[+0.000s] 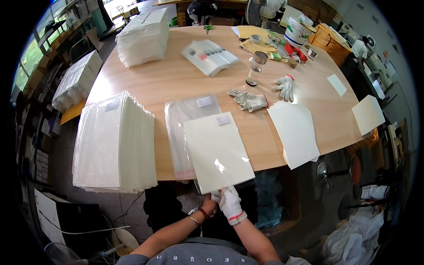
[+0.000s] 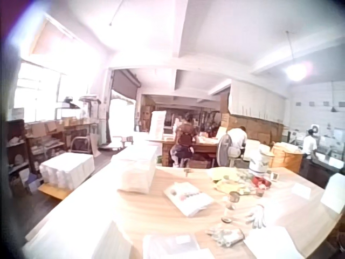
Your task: The person repeatedly picks up white rectangular sheets and places them into clear plastic sleeves on a table. The person stacks the packaged sheets to the side. The person wears white gloves throughout the task.
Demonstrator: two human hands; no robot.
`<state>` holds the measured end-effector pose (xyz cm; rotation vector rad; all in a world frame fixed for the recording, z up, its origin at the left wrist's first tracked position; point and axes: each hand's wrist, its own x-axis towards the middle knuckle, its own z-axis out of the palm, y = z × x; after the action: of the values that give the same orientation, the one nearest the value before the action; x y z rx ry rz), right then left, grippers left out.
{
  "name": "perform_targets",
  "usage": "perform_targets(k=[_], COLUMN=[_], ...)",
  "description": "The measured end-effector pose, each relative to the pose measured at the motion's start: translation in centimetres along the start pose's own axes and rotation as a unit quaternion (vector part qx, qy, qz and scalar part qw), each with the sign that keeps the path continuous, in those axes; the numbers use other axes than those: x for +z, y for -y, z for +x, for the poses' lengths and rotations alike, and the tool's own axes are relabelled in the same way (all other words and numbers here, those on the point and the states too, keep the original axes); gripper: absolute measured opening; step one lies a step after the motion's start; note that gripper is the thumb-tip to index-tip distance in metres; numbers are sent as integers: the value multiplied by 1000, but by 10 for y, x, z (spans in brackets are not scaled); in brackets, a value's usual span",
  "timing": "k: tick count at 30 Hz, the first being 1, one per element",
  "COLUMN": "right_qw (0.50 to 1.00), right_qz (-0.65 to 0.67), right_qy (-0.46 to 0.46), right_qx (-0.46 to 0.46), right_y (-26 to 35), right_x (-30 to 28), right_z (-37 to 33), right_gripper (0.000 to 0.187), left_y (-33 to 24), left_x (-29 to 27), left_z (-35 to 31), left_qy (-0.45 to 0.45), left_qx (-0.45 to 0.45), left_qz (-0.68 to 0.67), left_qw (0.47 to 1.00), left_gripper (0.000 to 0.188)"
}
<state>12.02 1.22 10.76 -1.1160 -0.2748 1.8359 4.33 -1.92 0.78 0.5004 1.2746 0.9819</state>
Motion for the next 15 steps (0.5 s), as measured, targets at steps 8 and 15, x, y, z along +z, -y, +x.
perform_targets(k=[8,15], right_qw=[978,617], right_qz=[-179,-669], right_qy=[63,131], right_qx=[85,-394], right_y=[25,10], right_x=[-20,28], right_z=[7,3], right_gripper=[20,9], left_y=[-35,-48], left_x=[-54,-75], left_z=[-9,-20], left_qy=[18,91], left_qx=[51,1], left_qz=[-102,-65], left_qw=[993,994], left_gripper=[30,39])
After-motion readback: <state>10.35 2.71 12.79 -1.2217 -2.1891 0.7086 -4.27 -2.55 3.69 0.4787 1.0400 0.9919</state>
